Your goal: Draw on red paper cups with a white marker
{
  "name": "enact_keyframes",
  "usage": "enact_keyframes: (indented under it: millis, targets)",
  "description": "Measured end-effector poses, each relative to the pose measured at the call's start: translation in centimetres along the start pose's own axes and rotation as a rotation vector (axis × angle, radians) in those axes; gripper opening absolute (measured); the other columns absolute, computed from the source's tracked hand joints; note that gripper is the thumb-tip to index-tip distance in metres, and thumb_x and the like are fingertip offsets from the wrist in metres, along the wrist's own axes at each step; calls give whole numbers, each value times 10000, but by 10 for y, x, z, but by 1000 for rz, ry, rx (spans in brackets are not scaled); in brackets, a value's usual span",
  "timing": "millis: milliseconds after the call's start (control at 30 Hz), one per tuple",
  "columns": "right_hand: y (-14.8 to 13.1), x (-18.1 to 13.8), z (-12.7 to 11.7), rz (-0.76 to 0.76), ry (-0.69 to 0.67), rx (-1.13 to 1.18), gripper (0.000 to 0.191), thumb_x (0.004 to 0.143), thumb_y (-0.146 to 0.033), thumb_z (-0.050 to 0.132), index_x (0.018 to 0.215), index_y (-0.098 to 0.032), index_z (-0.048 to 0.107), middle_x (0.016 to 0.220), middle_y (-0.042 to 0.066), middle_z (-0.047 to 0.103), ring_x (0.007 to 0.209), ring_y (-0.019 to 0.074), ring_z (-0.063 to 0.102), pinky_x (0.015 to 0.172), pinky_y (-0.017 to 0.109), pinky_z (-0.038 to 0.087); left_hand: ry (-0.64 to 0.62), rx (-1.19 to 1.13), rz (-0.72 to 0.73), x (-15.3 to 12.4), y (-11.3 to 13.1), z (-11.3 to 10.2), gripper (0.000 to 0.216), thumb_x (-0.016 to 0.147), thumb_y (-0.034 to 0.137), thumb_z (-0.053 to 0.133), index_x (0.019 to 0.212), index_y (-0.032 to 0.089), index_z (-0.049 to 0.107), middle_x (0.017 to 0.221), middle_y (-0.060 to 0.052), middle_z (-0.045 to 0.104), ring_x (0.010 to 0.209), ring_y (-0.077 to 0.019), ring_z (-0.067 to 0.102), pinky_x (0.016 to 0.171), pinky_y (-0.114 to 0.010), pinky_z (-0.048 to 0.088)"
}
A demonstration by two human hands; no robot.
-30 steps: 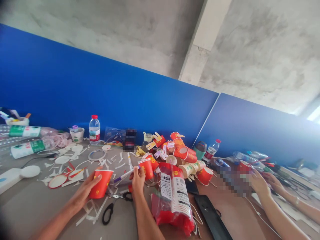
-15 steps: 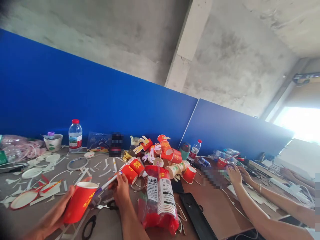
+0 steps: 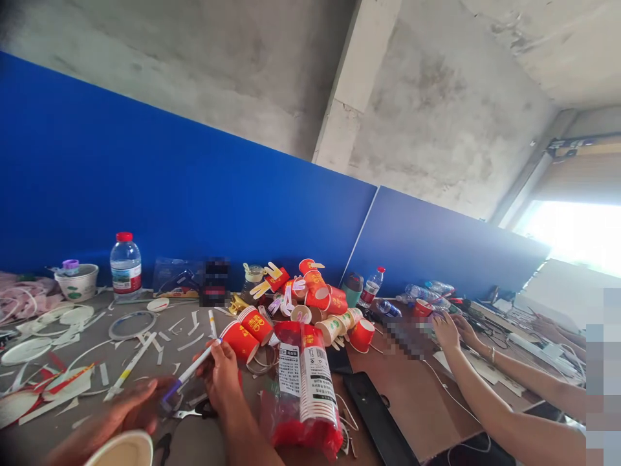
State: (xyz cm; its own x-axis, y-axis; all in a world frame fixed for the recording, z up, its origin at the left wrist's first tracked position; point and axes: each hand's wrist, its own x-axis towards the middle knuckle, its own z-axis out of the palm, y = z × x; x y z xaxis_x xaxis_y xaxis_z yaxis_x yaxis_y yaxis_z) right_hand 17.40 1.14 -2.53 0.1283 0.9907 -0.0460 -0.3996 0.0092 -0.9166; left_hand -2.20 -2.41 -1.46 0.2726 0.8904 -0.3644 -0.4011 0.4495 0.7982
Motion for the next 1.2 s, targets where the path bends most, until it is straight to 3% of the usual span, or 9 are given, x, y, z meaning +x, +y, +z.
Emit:
enact_keyframes:
  millis: [233,400,533,633,733,867,933,1067,1200]
  targets:
    - [1,-5,7,-11,-49,-11,588,726,-857,818,913,-339,612,635,-30,660,668,295,802,586,389,657,-87,103,39,13,-13,-3,525,603,443,1152,1008,234,892,811,-75,855,525,-183,682,505,-267,518]
    - [-13,-14,5,-5,-11,-35,549,746,-774,879,916,-294,673,642,-37,714,586,223,747,573,318,602,-53,156,48,1,5,11,404,732,326,1064,1064,173,891,882,-120,862,610,-228,727,577,-306,577]
    - [-19,-15,1,-37,48,8,498,775,-722,916,886,-288,698,730,-19,813,515,159,662,582,291,596,137,207,412,-37,20,20,626,622,229,1094,1220,255,910,1381,-149,871,1278,-375,819,954,-336,683]
    - [-21,-15,-1,-38,43,31,522,782,-744,927,902,-279,722,725,-7,816,507,161,653,565,292,602,-59,278,501,-78,3,25,876,449,496,1185,1254,257,934,1582,-232,795,1724,-532,495,1388,-532,472]
    - [-19,-15,-2,-39,27,19,527,804,-762,918,901,-281,727,691,-12,784,524,181,667,554,302,602,-177,392,443,-104,-22,33,650,664,826,1012,1131,380,938,1191,-190,922,1641,-527,612,1457,-677,313]
    - [-14,-13,-3,-41,17,25,521,792,-735,928,894,-273,710,685,-18,757,523,175,660,553,297,585,-618,697,341,-105,-15,43,417,758,598,1027,1137,439,952,1196,-161,935,1430,-537,770,1486,-733,176]
    - [-13,-12,-4,-45,27,41,508,787,-712,934,888,-268,708,697,-13,767,498,157,627,541,289,566,-681,815,375,-99,2,42,432,721,469,1044,1141,407,963,1230,-137,931,1320,-526,806,1478,-740,205]
    - [-17,-10,-5,-63,44,80,504,770,-688,975,871,-265,719,703,-2,791,492,146,624,551,289,579,-295,469,372,-63,35,29,543,611,534,1085,1062,270,934,1082,-142,920,1163,-496,811,1202,-649,612]
    - [-20,-9,-3,-103,87,148,562,632,-687,1067,828,-262,755,690,2,802,502,144,624,524,276,554,265,-21,563,6,62,21,816,677,767,954,1234,183,833,1180,-162,885,1321,-441,769,1121,-549,645]
